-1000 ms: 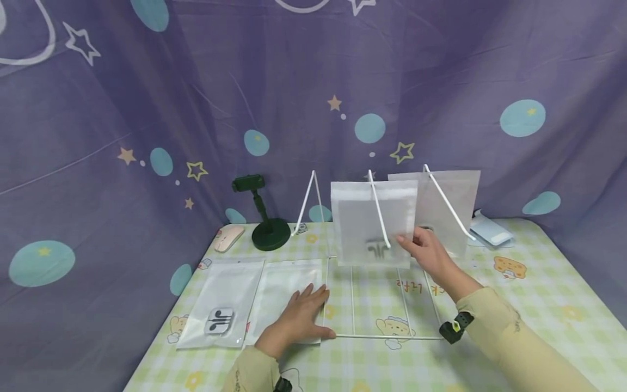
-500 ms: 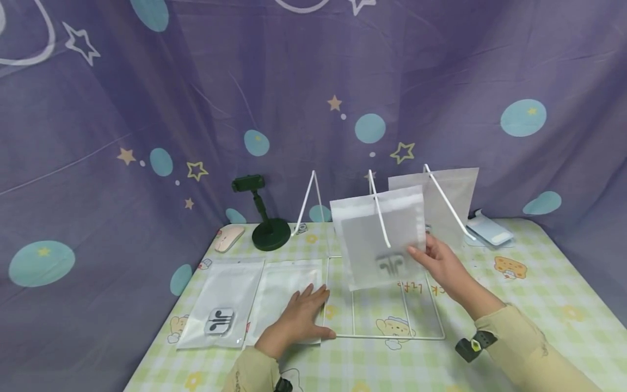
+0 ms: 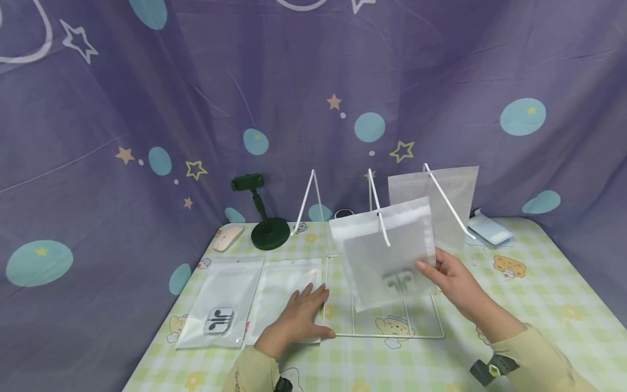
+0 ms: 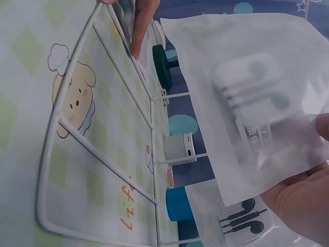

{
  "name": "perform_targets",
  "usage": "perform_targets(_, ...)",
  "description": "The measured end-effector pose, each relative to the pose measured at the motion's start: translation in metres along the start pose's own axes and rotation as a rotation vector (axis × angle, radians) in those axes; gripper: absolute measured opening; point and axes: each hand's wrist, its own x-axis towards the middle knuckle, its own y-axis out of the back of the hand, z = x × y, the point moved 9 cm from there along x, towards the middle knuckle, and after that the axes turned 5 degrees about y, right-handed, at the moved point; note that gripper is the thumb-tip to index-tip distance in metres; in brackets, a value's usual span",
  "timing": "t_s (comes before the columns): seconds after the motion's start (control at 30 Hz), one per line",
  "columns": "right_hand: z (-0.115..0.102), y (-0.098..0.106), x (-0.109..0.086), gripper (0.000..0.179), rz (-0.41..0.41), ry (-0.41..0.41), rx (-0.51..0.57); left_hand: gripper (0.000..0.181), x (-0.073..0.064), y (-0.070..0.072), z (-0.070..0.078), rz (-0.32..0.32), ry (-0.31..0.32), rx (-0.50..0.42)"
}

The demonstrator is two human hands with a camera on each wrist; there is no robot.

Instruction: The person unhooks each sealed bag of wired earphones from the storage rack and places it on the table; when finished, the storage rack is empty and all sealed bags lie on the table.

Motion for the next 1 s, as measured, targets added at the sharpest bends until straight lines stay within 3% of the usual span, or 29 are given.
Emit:
perform_targets(0.27, -0.001, 0.001, -0.018, 0.041, 0.004, -0.062, -0.008, 0.098, 0.001, -0.002, -0.001, -0.004, 0.001, -0.001)
perform_targets(0.57, -0.015, 0.000, -0.037, 0.036, -0.021, -0.011, 0.030, 0.099, 0.001, -0.003, 0.000, -0.001, -0.003, 0.005)
perform_targets(0.87, -0.029, 0.003, -0.059, 0.033, -0.018, -0.011, 0.008, 0.099, 0.001, -0.003, -0.002, -0.009, 0.015, 0.001)
perform_targets(1.0, -0.038, 0.010, -0.071, 0.033, -0.022, 0.040, 0.010, 0.099, 0.001, -0.004, -0.003, -0.008, 0.017, -0.007)
